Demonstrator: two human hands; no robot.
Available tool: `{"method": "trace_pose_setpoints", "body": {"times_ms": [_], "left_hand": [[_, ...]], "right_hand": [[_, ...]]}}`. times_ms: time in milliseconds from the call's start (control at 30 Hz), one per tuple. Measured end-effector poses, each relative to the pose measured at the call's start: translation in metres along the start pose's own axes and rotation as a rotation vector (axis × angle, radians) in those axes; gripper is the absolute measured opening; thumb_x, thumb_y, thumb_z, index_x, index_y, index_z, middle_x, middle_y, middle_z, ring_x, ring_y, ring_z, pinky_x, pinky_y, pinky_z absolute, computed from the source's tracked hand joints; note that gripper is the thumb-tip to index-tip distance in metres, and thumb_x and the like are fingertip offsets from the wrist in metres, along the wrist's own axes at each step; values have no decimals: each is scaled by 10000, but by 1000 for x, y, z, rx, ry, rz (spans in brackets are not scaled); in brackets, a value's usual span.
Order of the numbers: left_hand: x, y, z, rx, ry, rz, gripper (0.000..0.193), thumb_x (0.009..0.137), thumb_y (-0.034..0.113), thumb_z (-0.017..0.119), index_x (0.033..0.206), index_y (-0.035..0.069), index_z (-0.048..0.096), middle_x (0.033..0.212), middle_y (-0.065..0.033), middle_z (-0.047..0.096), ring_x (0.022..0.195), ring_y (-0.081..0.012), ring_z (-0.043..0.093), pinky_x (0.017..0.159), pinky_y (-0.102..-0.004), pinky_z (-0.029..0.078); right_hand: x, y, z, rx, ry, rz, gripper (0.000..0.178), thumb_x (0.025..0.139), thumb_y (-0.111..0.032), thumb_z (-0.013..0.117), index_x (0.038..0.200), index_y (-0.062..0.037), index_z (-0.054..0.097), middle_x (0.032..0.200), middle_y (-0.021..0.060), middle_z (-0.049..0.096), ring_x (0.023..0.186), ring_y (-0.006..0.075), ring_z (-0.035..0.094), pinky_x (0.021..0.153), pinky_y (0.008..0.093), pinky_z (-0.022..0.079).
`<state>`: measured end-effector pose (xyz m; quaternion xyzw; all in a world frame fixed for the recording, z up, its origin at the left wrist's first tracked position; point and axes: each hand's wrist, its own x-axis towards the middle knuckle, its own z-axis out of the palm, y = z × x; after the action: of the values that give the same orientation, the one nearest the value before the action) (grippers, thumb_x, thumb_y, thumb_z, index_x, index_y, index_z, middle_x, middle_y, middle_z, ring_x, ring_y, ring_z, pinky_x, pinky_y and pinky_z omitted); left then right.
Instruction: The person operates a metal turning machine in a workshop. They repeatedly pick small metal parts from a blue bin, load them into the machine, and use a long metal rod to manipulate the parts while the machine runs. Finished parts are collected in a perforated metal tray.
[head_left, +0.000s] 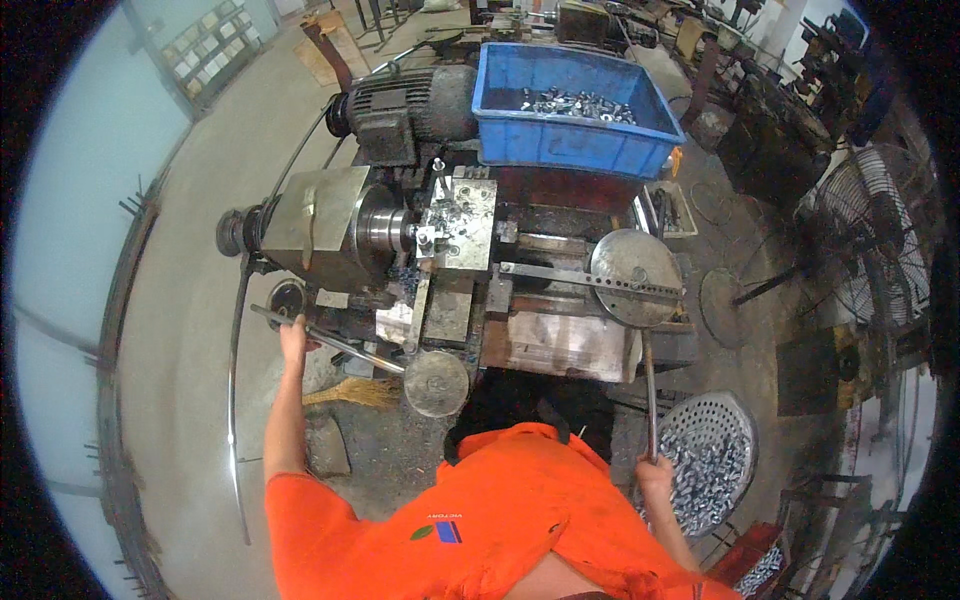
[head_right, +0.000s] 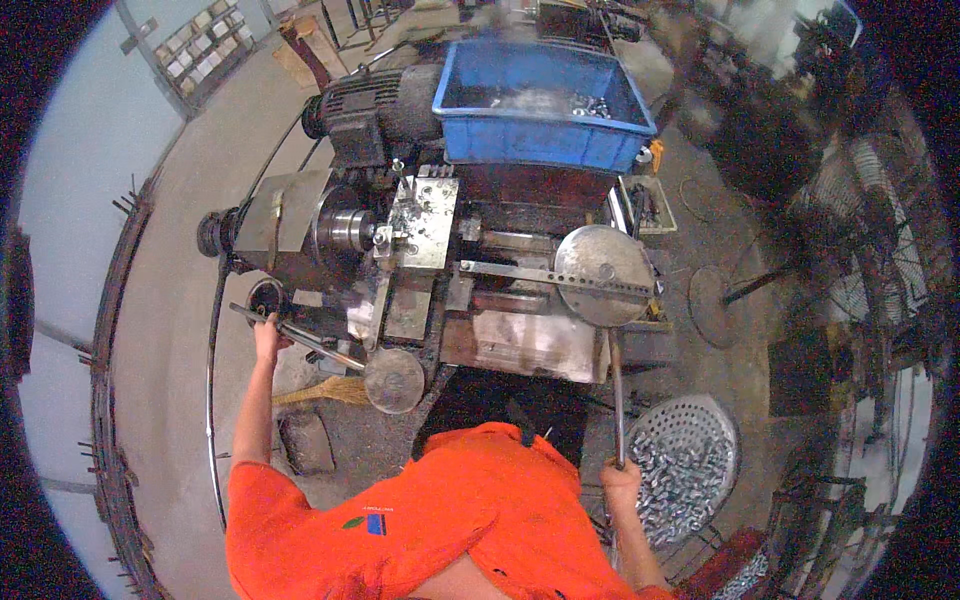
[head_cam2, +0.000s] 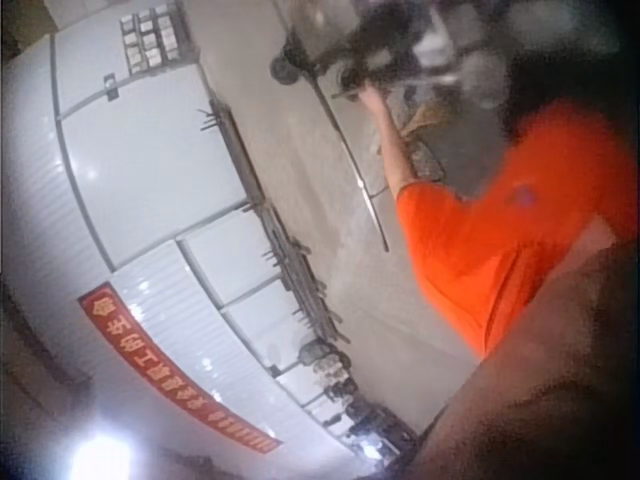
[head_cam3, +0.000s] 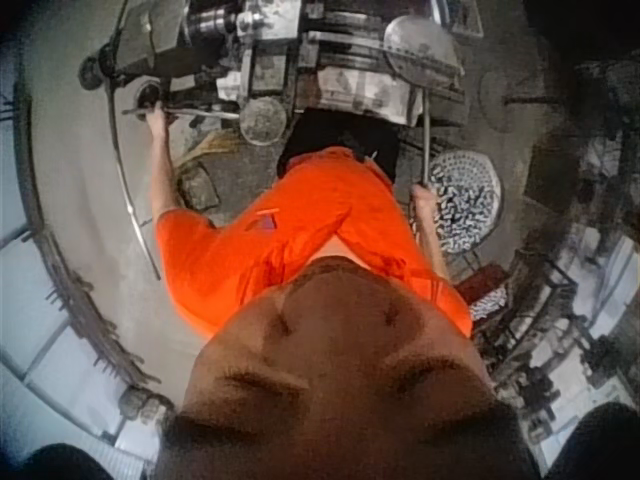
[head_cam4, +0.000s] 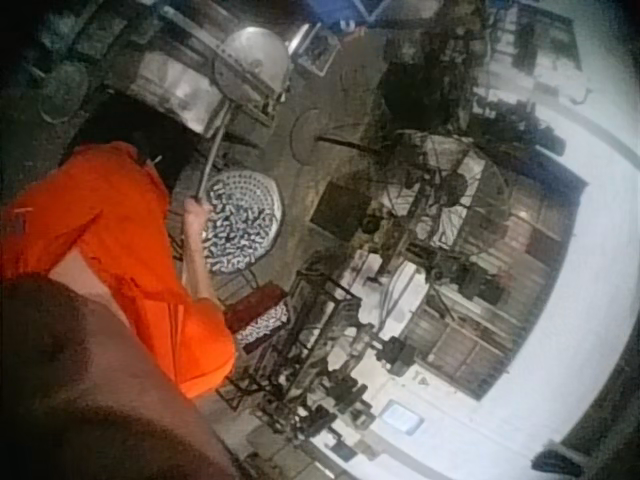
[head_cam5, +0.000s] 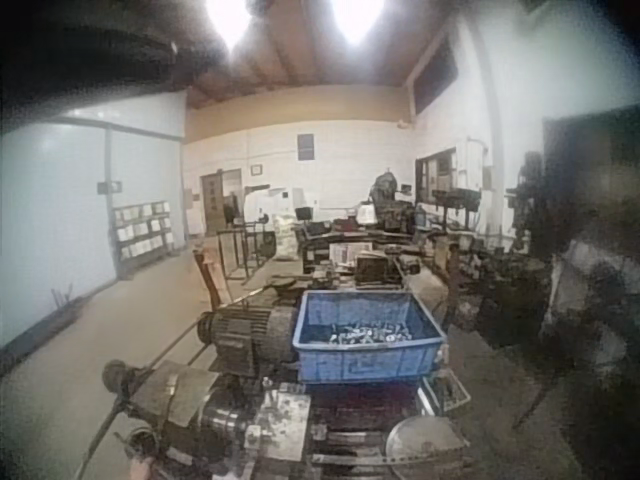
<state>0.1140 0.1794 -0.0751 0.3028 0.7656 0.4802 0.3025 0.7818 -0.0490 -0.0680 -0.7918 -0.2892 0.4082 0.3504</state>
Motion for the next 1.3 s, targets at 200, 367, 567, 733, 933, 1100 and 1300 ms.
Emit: {"method": "trace_pose_setpoints", "body": {"times_ms": [200, 367, 567, 733, 933, 1100, 1300], "left_hand": [[12, -4, -13, 133, -22, -138, 430, 818, 333, 522, 860, -95, 523, 565, -212, 580, 397, -293, 579, 336, -338, 472], [2, 10, -10, 153, -44, -196, 444, 853, 344, 509, 860, -100, 509, 569, -195, 586, 391, -288, 579, 329, -334, 478], [2, 3, 6, 42, -76, -94, 350, 903, 317, 477, 922, -33, 492, 616, -140, 598, 415, -267, 587, 343, -329, 481], [4, -11, -25, -192, -141, -191, 446, 843, 390, 561, 1046, -6, 536, 781, -136, 601, 606, -233, 632, 523, -318, 510], [27, -118, -31, 600, -247, 60, 583, 824, 527, 522, 1107, 18, 546, 910, -157, 634, 852, -269, 627, 689, -389, 497], [-8, -109, 21, 1296, -311, 313, 543, 788, 552, 528, 921, 32, 614, 874, -190, 639, 826, -340, 621, 697, -418, 495], [-46, -174, 80, 930, 171, 219, 454, 751, 481, 577, 888, 50, 600, 849, -184, 642, 792, -364, 627, 696, -444, 502]], "right_hand": [[35, 48, -28, -343, 46, -295, 246, 636, -175, 576, 808, 1, 588, 555, 90, 515, 505, 195, 473, 498, 349, 399], [92, 6, -95, -838, 233, -276, 335, 621, -195, 580, 879, 19, 592, 697, 235, 591, 654, 398, 572, 600, 450, 451], [211, -42, -147, -1218, 495, -221, 378, 637, -246, 607, 962, -53, 616, 888, 172, 616, 827, 366, 586, 722, 448, 469], [189, -74, -78, -1025, 789, -606, 615, 585, -210, 664, 1155, -16, 539, 1064, 210, 574, 991, 380, 542, 886, 431, 428], [118, -29, -5, -682, 526, -746, 616, 590, -167, 620, 1173, 0, 516, 1245, 232, 474, 1125, 386, 473, 982, 401, 375], [101, -19, 14, -507, 170, -578, 466, 585, -130, 608, 1034, -5, 606, 1046, 183, 609, 982, 341, 577, 876, 378, 443], [81, -54, 39, -488, 136, -525, 322, 601, -123, 589, 894, -11, 662, 875, 179, 648, 818, 312, 631, 753, 348, 484]]}}
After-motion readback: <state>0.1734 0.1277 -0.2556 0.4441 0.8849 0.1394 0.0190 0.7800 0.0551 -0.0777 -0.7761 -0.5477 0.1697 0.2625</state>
